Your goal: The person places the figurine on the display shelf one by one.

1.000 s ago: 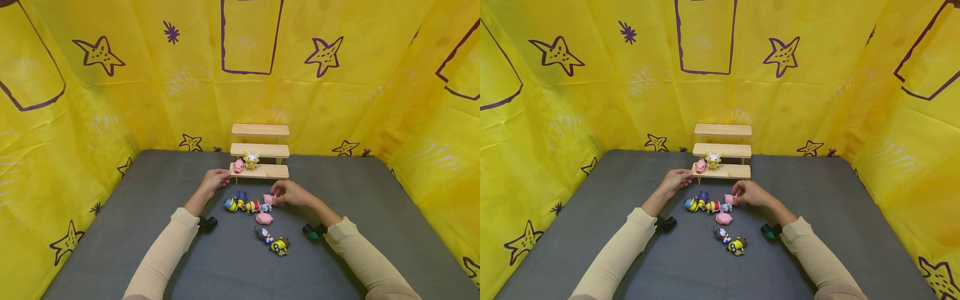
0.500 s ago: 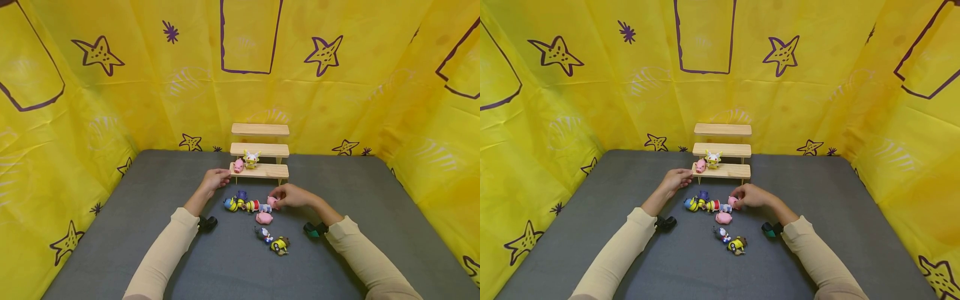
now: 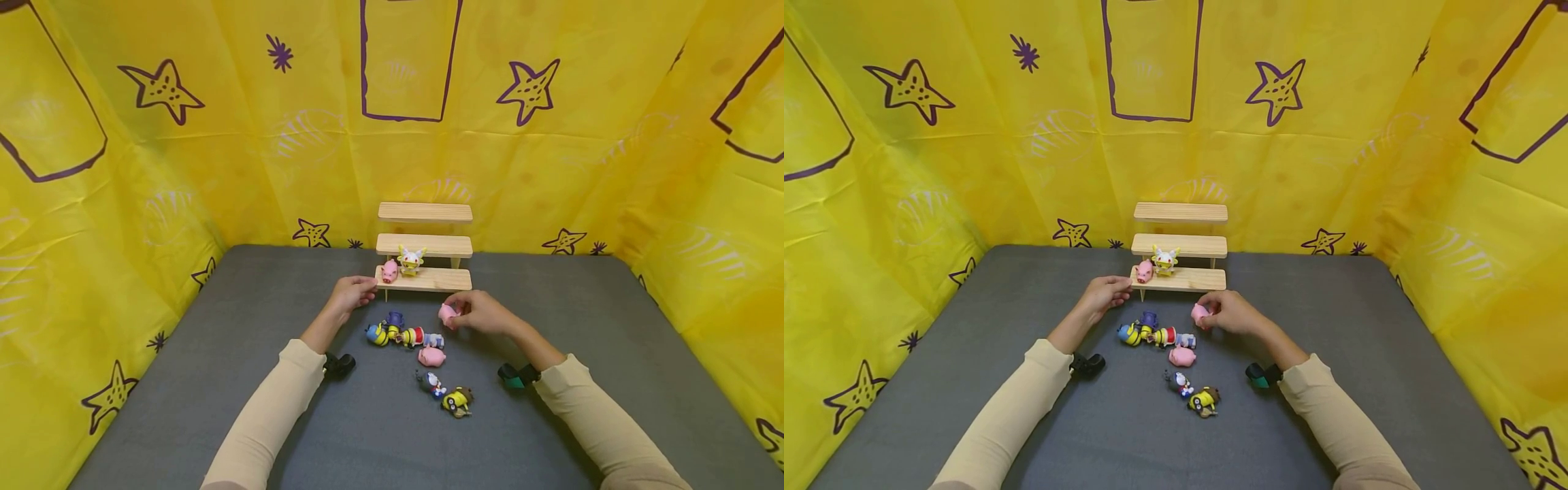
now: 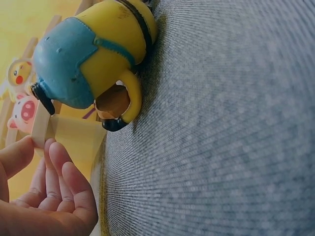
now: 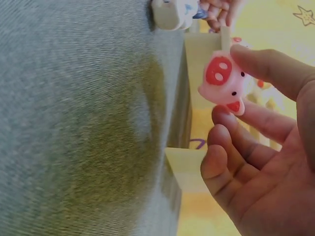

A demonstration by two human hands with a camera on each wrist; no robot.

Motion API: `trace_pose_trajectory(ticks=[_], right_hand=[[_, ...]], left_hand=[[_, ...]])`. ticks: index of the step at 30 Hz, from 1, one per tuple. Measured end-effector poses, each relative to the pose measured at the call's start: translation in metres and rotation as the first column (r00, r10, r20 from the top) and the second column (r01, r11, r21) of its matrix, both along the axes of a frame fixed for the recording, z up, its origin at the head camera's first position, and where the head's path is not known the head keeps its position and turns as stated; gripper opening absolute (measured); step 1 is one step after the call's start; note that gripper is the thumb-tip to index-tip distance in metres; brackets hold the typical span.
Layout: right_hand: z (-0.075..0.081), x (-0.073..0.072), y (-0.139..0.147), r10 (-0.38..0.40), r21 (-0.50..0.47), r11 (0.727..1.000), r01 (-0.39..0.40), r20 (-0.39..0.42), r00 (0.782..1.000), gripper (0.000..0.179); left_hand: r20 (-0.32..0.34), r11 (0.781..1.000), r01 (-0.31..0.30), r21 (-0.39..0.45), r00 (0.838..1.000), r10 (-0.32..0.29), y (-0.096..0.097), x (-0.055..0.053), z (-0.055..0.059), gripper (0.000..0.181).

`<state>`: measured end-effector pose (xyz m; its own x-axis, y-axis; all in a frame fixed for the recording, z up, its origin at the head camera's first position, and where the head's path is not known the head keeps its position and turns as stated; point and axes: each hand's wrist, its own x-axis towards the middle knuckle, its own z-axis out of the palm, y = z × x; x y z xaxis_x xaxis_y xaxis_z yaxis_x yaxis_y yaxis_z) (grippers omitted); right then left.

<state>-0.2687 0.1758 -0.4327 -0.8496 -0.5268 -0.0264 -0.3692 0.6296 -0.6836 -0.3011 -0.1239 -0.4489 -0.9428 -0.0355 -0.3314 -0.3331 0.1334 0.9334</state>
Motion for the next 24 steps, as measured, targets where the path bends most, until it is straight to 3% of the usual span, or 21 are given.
trace_pose_trajectory(ticks=[7,15,24], right_hand=[[0.010,-0.002,-0.004,-0.087,-0.046,0.995,0.083,-0.084,0.993,0.038],[0.023,-0.011,-0.005,-0.176,-0.065,0.984,0.167,-0.177,0.968,0.040],[0.034,-0.027,-0.010,-0.244,-0.062,0.970,0.236,-0.208,0.947,0.039]], left_hand=[[0.005,1.000,-0.009,-0.004,1.000,0.009,0.000,0.000,0.001,0.030],[0.007,1.000,-0.005,-0.007,1.000,0.005,0.001,0.001,0.001,0.031],[0.006,1.000,-0.005,-0.010,1.000,0.005,0.001,0.000,0.002,0.031]])
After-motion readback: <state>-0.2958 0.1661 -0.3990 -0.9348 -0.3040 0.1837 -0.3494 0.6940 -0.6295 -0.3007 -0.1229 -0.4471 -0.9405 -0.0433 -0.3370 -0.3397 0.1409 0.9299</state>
